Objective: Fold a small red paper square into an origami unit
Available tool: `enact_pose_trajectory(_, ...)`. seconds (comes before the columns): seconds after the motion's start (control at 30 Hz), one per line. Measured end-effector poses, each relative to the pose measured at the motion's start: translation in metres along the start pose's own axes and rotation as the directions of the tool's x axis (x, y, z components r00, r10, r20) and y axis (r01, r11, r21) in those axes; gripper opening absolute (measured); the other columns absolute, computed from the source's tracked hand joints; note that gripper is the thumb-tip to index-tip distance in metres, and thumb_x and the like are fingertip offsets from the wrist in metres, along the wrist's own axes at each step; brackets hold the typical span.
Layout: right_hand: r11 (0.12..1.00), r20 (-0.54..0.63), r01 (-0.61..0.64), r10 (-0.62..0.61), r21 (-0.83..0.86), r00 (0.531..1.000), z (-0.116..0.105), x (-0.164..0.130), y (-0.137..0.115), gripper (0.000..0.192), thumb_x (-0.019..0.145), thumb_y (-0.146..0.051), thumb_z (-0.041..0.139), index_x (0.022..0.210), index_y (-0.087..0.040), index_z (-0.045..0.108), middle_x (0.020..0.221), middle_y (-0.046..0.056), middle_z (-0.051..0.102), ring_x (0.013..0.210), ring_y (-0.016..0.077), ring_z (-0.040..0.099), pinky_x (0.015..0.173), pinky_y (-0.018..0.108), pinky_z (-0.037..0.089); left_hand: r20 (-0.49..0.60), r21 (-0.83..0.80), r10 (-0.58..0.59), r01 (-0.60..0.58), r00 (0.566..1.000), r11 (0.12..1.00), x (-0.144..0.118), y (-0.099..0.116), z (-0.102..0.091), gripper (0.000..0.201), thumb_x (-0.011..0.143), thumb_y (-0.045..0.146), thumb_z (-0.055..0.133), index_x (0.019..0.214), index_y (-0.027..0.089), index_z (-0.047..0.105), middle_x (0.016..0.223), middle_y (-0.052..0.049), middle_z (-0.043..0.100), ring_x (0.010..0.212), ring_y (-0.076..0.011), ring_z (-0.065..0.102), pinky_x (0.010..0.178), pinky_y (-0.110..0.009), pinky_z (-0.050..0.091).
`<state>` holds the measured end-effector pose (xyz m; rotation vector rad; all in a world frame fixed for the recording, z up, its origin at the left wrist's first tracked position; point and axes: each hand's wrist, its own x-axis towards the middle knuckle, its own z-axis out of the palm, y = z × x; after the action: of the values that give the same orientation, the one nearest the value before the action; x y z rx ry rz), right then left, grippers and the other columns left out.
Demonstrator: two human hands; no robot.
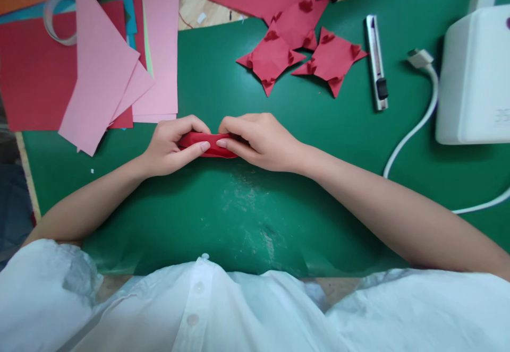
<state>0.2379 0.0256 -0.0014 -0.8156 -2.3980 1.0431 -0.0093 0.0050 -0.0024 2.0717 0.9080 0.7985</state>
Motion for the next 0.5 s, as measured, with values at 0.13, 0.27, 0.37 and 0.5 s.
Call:
enact_pose_trajectory(0.13,1.0,0.006,-0.006,0.006,0.001,1.0,-0.0018,0.0017,-0.0025,0.028,0.108,-0.04,0.043,0.086,-0.025,0.05,0.069,-0.001,0.054,0.064,0.015,0.05,0.067,0.031,0.038,0.016,0.023,-0.035,0.034,0.999,0.999,0.0,0.0001,-0.0003,0.018,0.098,0.036,0.063,0.096,0.02,0.071,0.084,-0.001,0.074,0.066,-0.0101,0.059,0.062,-0.024,0.046)
enact_pose_trajectory(0.27,1.0,0.001,0.004,-0.004,-0.001,1.0,-0.0027,0.0013,-0.0049,0.028,0.108,-0.038,0.042,0.083,-0.025,0.047,0.067,-0.001,0.05,0.063,0.0153,0.048,0.069,0.032,0.04,0.006,0.009,-0.001,0.001,1.0,1.0,0.001,0.0009,0.0,0.014,0.097,0.031,0.064,0.095,0.019,0.071,0.083,0.0,0.074,0.065,-0.0091,0.059,0.061,-0.023,0.044)
enact_pose_trajectory(0.37,1.0,-0.013,0.021,-0.022,-0.017,1.0,-0.0019,-0.0003,-0.0053,0.028,0.107,-0.035,0.042,0.082,-0.025,0.045,0.067,-0.001,0.05,0.063,0.0149,0.048,0.07,0.031,0.041,-0.013,-0.006,0.051,-0.051,0.999,0.999,0.0016,0.0014,0.0007,0.008,0.096,0.024,0.065,0.093,0.018,0.07,0.081,0.002,0.074,0.065,-0.0073,0.059,0.06,-0.02,0.044)
enact_pose_trajectory(0.5,0.999,-0.025,0.035,-0.036,-0.031,0.999,-0.0006,-0.0022,-0.0026,0.026,0.107,-0.035,0.046,0.083,-0.024,0.047,0.068,-0.002,0.052,0.064,0.0129,0.049,0.067,0.029,0.039,0.019,0.056,0.025,-0.026,1.0,0.998,0.0008,0.0015,0.0007,0.012,0.096,0.024,0.061,0.096,0.017,0.07,0.085,0.001,0.075,0.068,-0.0082,0.062,0.064,-0.02,0.047)
